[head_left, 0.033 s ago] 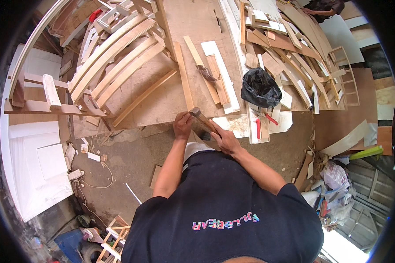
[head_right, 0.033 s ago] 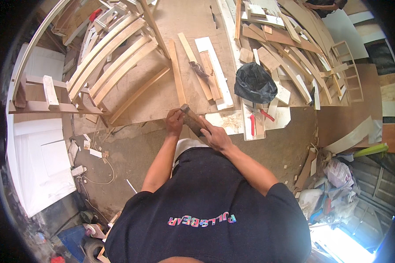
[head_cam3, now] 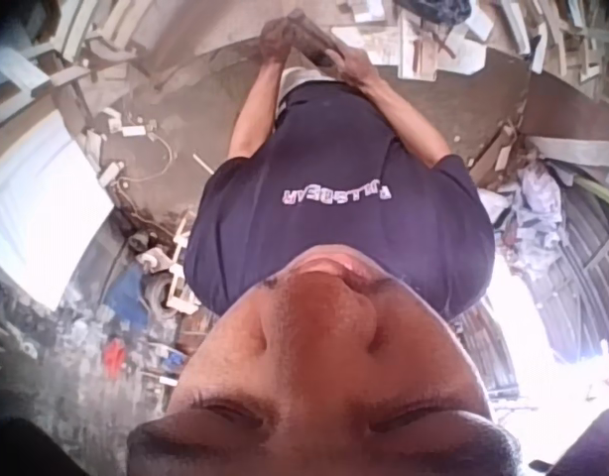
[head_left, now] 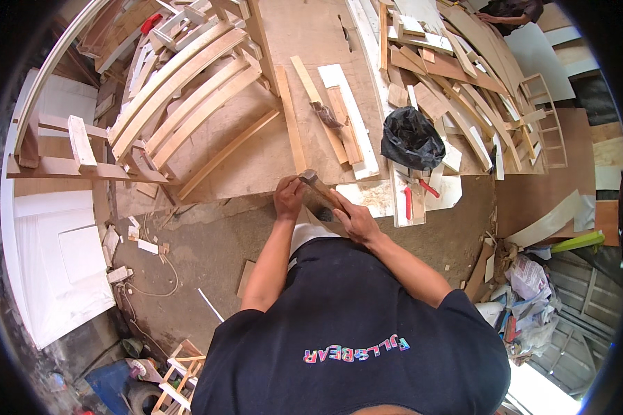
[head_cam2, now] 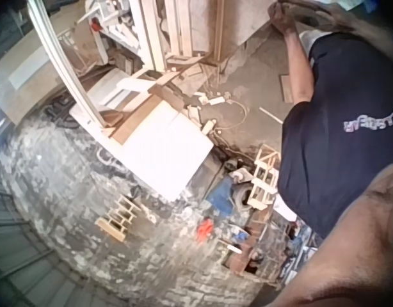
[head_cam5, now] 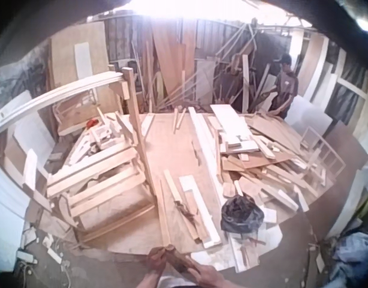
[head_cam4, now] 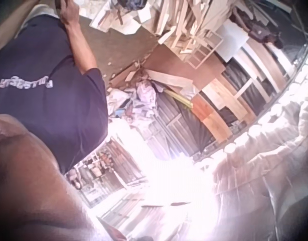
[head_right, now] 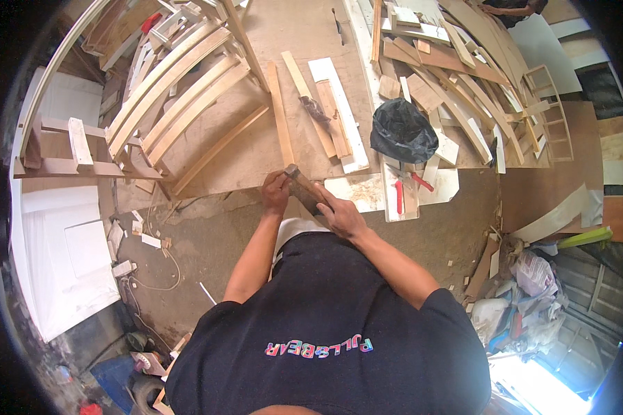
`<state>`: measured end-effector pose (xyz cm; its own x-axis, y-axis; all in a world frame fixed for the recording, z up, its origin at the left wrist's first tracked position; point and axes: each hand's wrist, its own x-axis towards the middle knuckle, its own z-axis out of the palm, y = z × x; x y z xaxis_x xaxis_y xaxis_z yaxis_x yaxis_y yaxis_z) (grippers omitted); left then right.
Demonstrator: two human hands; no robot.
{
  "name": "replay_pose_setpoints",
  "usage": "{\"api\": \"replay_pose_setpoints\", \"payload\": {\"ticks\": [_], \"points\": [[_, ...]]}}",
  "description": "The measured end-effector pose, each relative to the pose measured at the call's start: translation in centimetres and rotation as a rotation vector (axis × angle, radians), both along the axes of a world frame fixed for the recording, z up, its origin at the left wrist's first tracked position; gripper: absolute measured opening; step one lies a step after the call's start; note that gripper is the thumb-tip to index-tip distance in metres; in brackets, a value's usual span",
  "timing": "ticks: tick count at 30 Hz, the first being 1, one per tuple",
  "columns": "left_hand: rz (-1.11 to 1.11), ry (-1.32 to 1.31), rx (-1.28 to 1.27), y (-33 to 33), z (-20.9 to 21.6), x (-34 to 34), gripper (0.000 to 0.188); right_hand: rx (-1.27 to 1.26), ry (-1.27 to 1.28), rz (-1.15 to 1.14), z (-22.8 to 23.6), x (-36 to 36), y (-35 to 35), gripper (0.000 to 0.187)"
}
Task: The person assembles a small wooden slatted shelf by positioning slats onto a frame and hammering nails into them by hand.
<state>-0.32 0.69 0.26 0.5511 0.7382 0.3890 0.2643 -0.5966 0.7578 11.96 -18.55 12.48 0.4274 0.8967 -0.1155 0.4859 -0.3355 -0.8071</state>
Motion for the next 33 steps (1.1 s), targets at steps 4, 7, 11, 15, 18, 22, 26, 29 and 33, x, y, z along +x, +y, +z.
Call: {"api": "replay_pose_setpoints", "payload": {"ticks": [4,7,11,15,18,22,26,29,33], "points": [[-0.004,0.017,-0.026,0.1,0.2,0.0,0.015,-0.086,0.011,0.002,-0.4,0.0,-0.2,0.057],[0.019,-0.022,-0.021,0.0,0.1,0.0,0.015,0.014,0.003,-0.012,-0.4,0.3,0.0,0.057],[-0.003,-0.013,-0.021,0.1,0.1,0.0,0.016,-0.073,0.0,-0.006,-0.9,0.0,-0.6,0.057],[-0.039,-0.01,-0.061,0.6,-0.2,-0.5,0.018,-0.076,0.037,-0.014,-0.2,0.3,-0.4,0.058],[-0.057,0.023,-0.108,0.4,0.3,-0.7,0.023,-0.071,0.031,-0.031,-0.2,0.5,-0.3,0.059],[-0.11,0.038,-0.118,1.3,0.3,-1.0,0.029,-0.175,0.013,-0.027,0.4,0.7,-0.2,0.061],[-0.199,0.074,-0.01,2.7,0.3,-0.9,0.025,-0.048,-0.033,-0.013,1.1,0.3,0.2,0.062],[-0.253,0.106,0.121,3.4,0.9,-1.0,0.023,-0.024,-0.053,0.0,0.8,0.2,0.5,0.063],[-0.272,0.133,0.072,3.8,1.0,-1.2,0.023,-0.129,-0.033,0.018,0.9,0.2,0.9,0.063]]}}
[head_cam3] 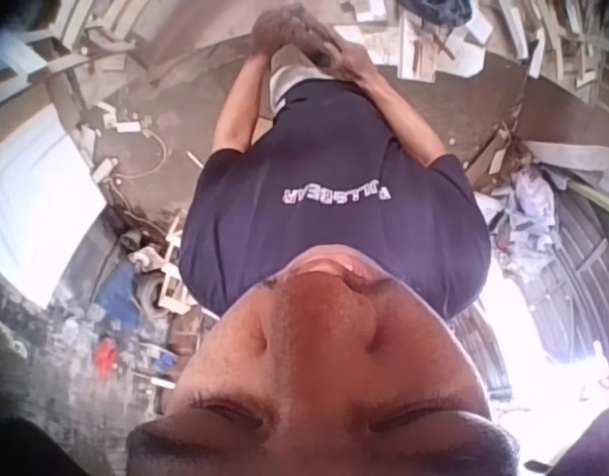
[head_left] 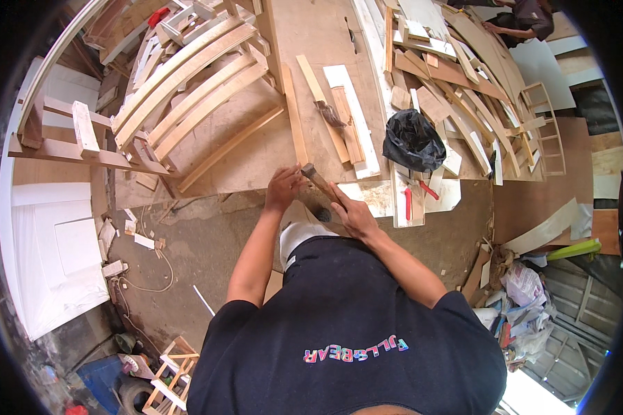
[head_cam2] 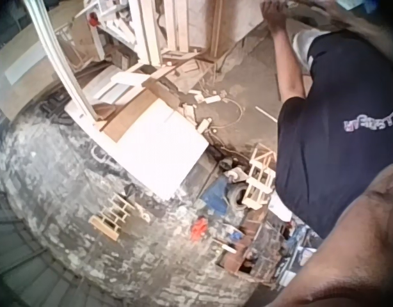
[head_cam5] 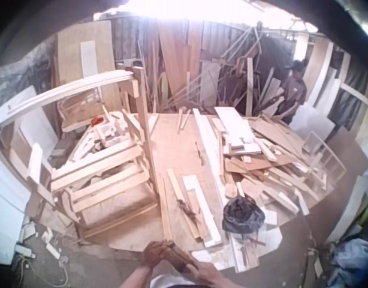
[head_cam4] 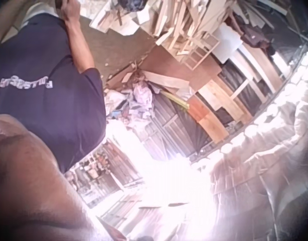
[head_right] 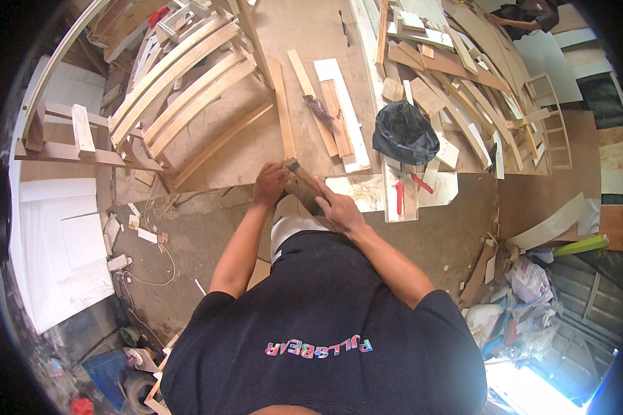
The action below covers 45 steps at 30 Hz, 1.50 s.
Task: The person assembles a small wooden slatted shelf by positioning slats onto a frame and hammering nails into them by hand.
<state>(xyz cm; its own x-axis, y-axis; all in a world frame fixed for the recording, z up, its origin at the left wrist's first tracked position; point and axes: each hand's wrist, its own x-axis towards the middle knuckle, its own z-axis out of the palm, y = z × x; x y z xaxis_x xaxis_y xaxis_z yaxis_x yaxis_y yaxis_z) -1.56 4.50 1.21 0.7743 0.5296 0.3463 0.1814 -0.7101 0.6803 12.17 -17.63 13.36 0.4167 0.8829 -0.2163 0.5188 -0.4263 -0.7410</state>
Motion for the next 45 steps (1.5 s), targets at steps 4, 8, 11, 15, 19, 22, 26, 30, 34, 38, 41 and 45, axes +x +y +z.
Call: {"api": "replay_pose_setpoints", "payload": {"ticks": [4,8,11,15,19,22,26,30,34,38,41,45], "points": [[0.005,-0.043,0.042,0.2,-0.5,-0.3,0.023,0.106,0.027,-0.036,1.9,-0.5,0.5,0.063],[-0.035,0.0,0.009,0.4,0.2,0.0,0.022,0.048,-0.016,-0.001,0.0,-0.2,-0.1,0.062],[-0.038,-0.015,0.068,1.0,0.1,0.1,0.022,0.086,-0.016,0.024,-0.7,0.0,-0.1,0.061],[-0.038,-0.018,0.041,0.6,0.0,0.0,0.024,0.104,0.015,-0.025,-0.5,-0.4,-0.4,0.061],[-0.049,-0.031,0.029,0.9,-0.3,0.0,0.029,0.031,-0.027,-0.029,-1.2,0.2,-0.4,0.061],[-0.02,0.017,-0.071,0.9,-0.7,-0.3,0.034,0.14,-0.004,-0.036,-0.1,0.2,-0.3,0.06],[-0.037,-0.042,0.008,0.8,0.0,0.3,0.03,0.088,-0.038,-0.002,-2.1,0.1,-0.5,0.061],[-0.014,-0.025,-0.005,0.7,-0.4,0.1,0.029,0.08,-0.03,-0.022,-1.2,0.2,-0.3,0.061],[-0.008,-0.035,0.038,0.6,-0.8,-0.2,0.034,0.156,0.004,-0.025,-0.9,-0.1,-0.4,0.061],[-0.053,0.011,0.02,0.5,0.1,0.1,0.036,0.022,-0.05,0.012,-3.7,0.0,-1.4,0.062],[0.016,-0.019,0.058,0.0,-0.4,-0.1,0.042,0.077,0.045,-0.08,-2.8,0.7,-1.8,0.062],[0.267,0.098,-0.016,-3.6,1.6,1.9,0.055,0.084,0.094,-0.211,-1.2,1.3,-1.7,0.063]]}}
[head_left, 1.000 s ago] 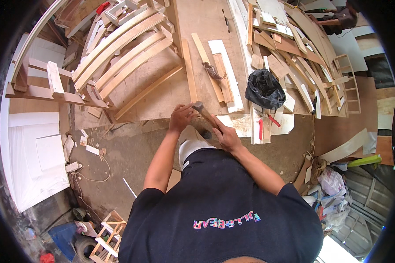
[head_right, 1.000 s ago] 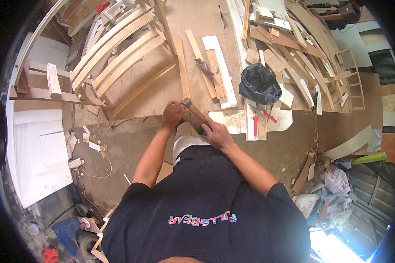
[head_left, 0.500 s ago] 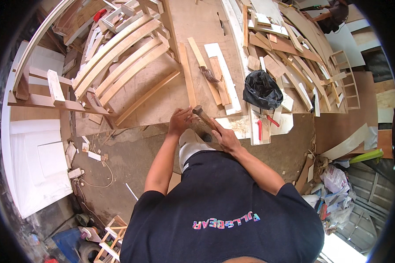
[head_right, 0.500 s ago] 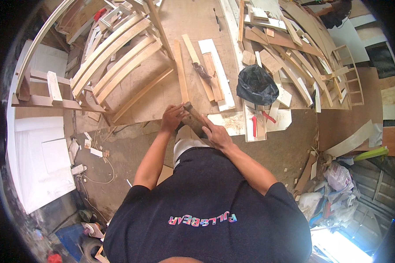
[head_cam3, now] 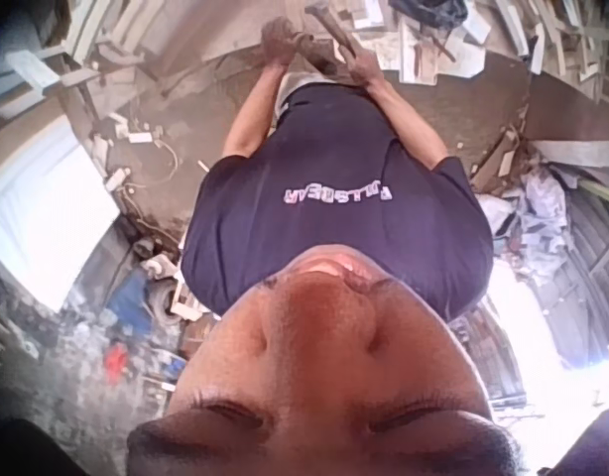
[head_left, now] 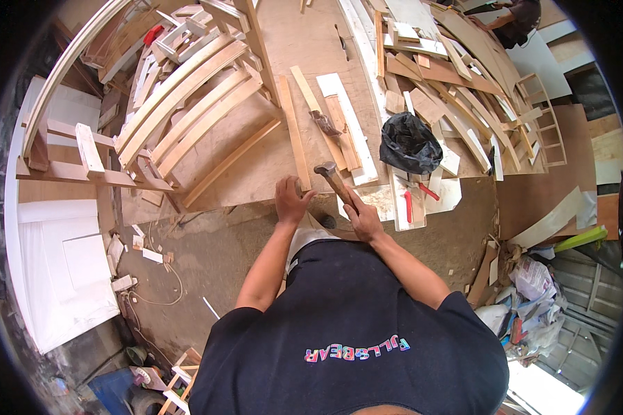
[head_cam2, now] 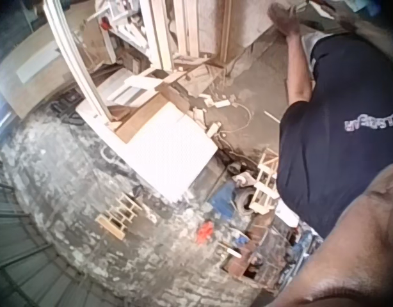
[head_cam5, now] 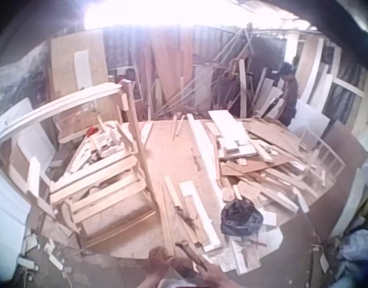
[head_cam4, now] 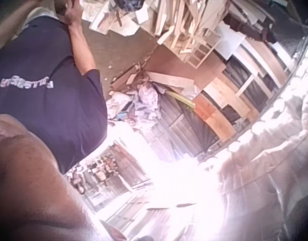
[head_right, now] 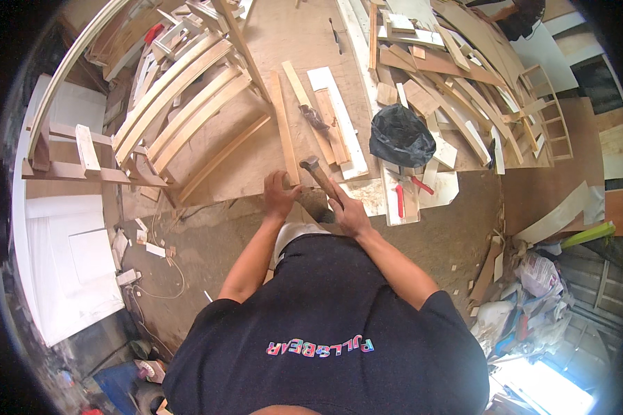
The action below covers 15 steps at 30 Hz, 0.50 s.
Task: The person assembles a small wooden slatted shelf by positioning slats onto a frame and hammering nails into them by hand.
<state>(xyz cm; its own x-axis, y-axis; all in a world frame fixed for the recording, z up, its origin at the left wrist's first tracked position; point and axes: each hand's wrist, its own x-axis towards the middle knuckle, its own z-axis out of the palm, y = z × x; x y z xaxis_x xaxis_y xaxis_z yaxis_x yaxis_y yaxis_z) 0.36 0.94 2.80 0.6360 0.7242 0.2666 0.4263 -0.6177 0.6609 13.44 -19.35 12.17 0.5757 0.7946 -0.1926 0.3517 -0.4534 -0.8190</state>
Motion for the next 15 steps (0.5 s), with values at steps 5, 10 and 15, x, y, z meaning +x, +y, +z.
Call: {"api": "replay_pose_setpoints", "payload": {"ticks": [5,10,15], "points": [[0.169,-0.057,-0.06,-1.0,-0.7,1.0,0.056,0.0,0.037,-0.044,-0.5,0.4,-0.3,0.061],[0.288,-0.134,-0.153,0.0,-0.4,-1.0,0.055,0.011,0.072,-0.084,-0.9,0.9,0.0,0.06],[0.233,-0.008,-0.045,2.6,-0.6,-7.3,0.054,-0.027,0.103,-0.122,-0.1,1.2,2.0,0.06]]}}
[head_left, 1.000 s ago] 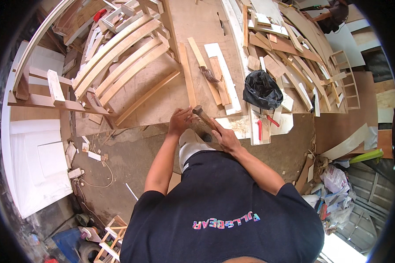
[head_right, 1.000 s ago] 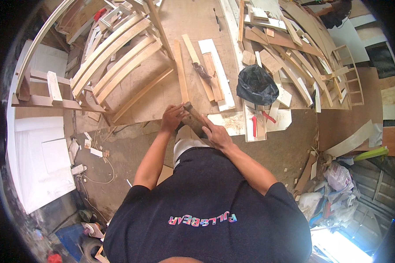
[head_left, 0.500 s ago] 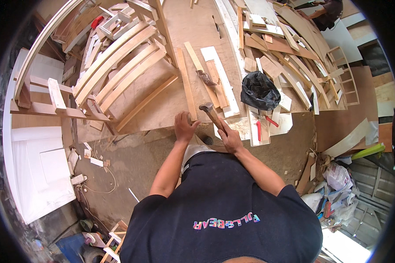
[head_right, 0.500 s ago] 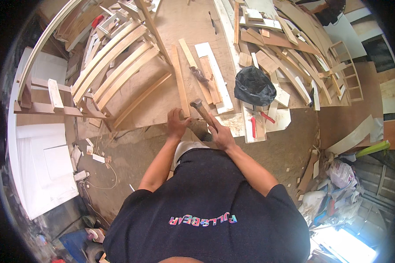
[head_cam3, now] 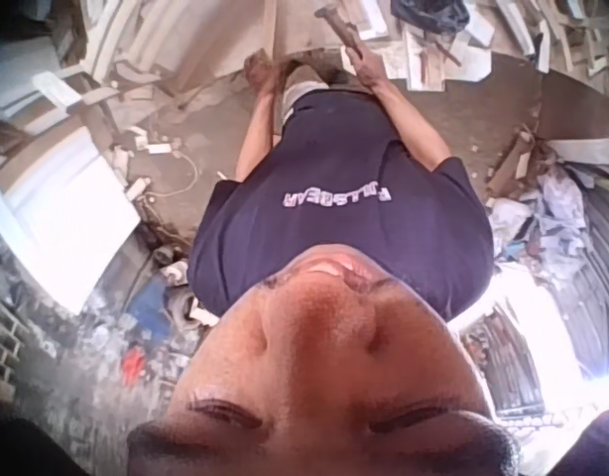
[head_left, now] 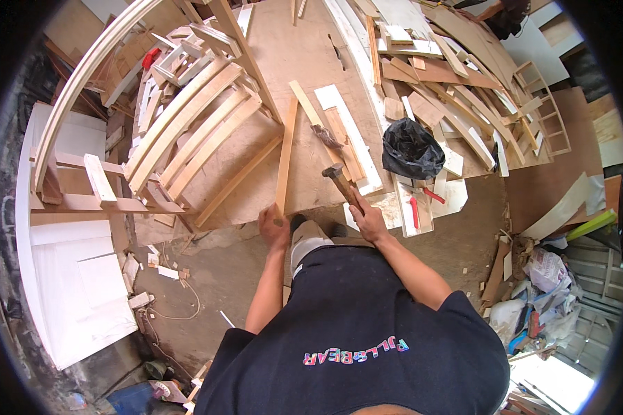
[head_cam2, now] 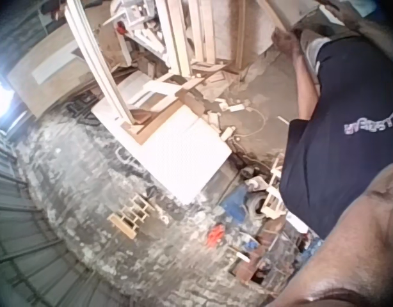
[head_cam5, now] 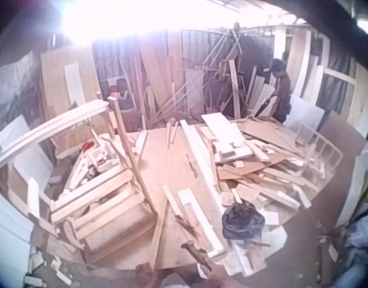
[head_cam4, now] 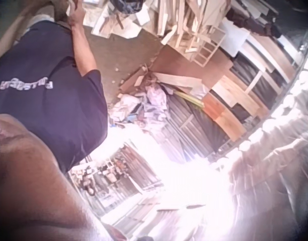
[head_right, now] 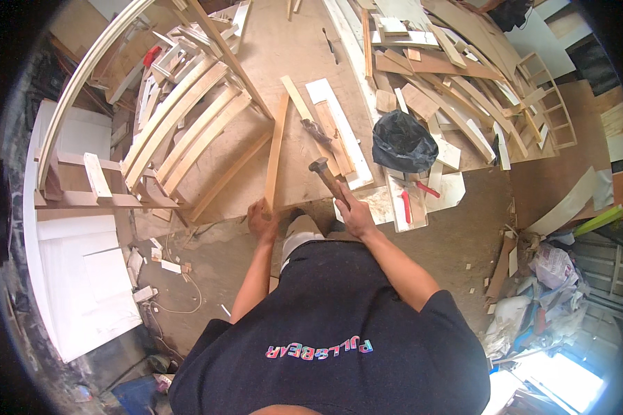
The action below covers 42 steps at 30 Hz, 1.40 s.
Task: The person assembles a small wooden slatted shelf by positioning slats onto a frame and hammering nails into them by hand.
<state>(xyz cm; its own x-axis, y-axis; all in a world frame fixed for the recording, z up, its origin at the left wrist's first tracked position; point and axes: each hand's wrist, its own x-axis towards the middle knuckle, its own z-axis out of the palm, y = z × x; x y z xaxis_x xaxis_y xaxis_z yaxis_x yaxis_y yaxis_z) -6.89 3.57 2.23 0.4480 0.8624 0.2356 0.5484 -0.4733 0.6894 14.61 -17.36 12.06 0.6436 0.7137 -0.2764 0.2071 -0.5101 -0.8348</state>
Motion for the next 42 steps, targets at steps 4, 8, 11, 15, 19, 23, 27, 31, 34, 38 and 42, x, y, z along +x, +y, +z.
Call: {"api": "replay_pose_setpoints", "payload": {"ticks": [4,8,11,15,19,23,27,31,34,38,42], "points": [[0.018,0.11,0.06,3.7,-0.5,-4.4,0.054,0.019,0.023,-0.01,-0.5,-0.3,1.4,0.061],[0.088,0.288,0.109,7.3,0.5,-5.1,0.059,-0.001,0.046,-0.017,0.1,-0.3,2.6,0.061],[-0.031,0.21,0.148,8.2,1.9,-1.4,0.063,0.023,0.057,-0.087,-0.1,-0.7,3.6,0.062],[-0.086,0.148,0.133,9.6,0.7,2.1,0.059,0.067,0.036,-0.134,-0.5,-1.2,5.6,0.061],[-0.126,0.158,0.118,11.0,-0.3,1.7,0.05,0.083,0.044,-0.199,-0.5,-1.2,7.0,0.061],[-0.208,0.126,0.109,11.9,0.1,-1.6,0.049,0.084,0.024,-0.277,-0.7,-0.7,7.3,0.061],[-0.273,0.169,0.101,13.1,0.1,-3.0,0.051,0.02,0.048,-0.318,0.1,0.4,8.2,0.062],[-0.269,0.184,0.126,13.6,-0.4,-2.4,0.054,0.005,0.101,-0.378,0.6,0.3,8.3,0.062],[-0.256,0.155,0.172,11.6,1.0,-0.1,0.055,0.058,-0.066,-0.4,-1.0,-0.1,6.6,0.062],[-0.428,0.045,0.185,9.4,2.7,5.3,0.053,0.028,0.058,-0.461,0.0,-0.4,3.9,0.062],[-0.747,-0.082,-0.02,4.4,6.7,14.2,0.031,-0.023,0.178,-0.559,2.7,1.0,0.5,0.061]]}}
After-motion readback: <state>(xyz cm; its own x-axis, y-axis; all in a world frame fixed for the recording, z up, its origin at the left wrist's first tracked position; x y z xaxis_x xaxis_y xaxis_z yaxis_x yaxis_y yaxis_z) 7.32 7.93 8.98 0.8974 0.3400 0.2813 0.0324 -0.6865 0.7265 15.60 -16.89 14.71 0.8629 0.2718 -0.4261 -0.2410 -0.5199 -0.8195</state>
